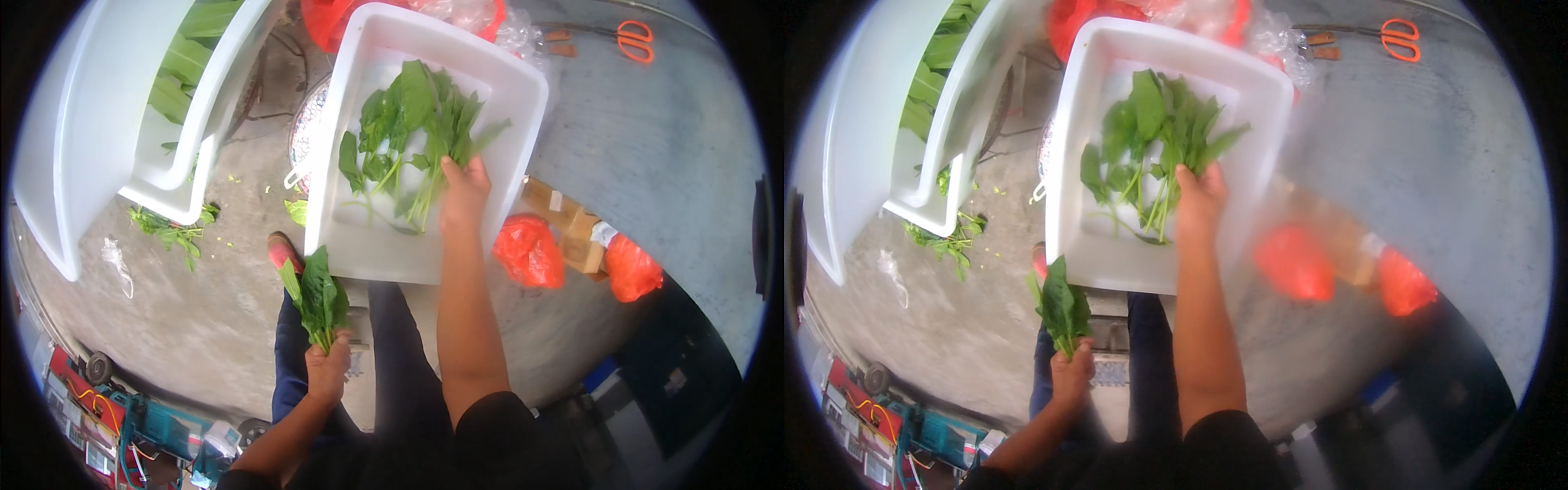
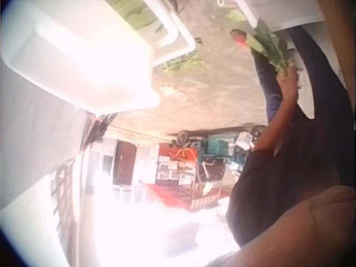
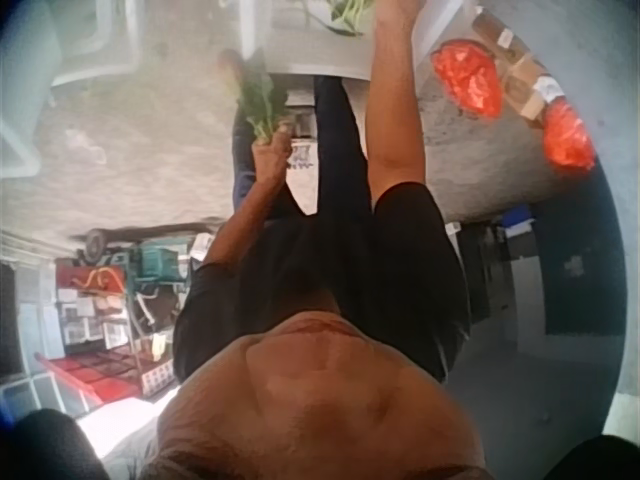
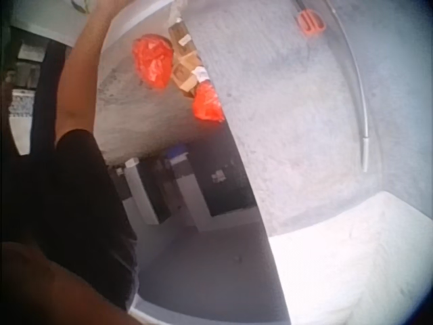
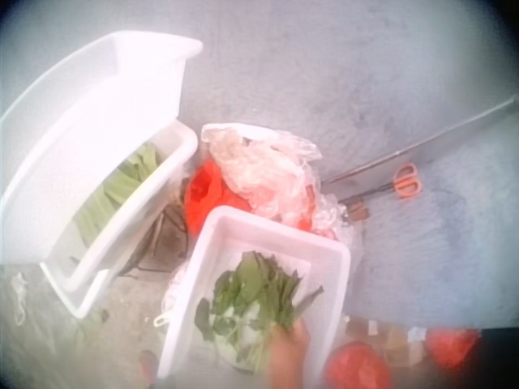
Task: The person trims the ends of leafy green vegetables using a knife and places the trimmed pieces into a white plastic container. They then transfer the vegetables into a second container filled with water.
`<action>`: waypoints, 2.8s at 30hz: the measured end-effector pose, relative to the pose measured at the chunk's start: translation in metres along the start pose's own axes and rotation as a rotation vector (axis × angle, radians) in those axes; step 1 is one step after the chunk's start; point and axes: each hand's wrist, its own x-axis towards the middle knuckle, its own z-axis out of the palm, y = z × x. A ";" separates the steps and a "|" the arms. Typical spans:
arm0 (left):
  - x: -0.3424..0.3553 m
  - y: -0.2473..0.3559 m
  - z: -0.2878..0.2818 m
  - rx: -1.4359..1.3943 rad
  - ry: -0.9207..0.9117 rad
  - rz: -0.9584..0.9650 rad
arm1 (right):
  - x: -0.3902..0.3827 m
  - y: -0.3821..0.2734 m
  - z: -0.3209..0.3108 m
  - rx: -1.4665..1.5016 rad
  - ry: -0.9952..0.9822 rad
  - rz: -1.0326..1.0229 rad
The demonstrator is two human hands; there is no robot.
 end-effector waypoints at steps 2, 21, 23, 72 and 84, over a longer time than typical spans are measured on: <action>0.001 0.000 -0.001 -0.002 -0.007 -0.002 | 0.000 -0.005 -0.013 0.155 -0.048 0.099; 0.001 -0.002 -0.003 -0.038 -0.031 0.003 | 0.002 -0.009 -0.020 0.360 -0.136 0.162; 0.001 -0.002 -0.003 -0.039 -0.034 0.008 | -0.003 -0.017 -0.014 0.368 -0.149 0.158; 0.033 0.068 0.079 -0.206 -0.113 0.159 | -0.087 -0.012 -0.011 -0.347 -0.630 0.096; 0.011 0.054 0.045 -0.230 -0.145 0.017 | 0.000 0.029 0.002 -0.972 0.113 -0.210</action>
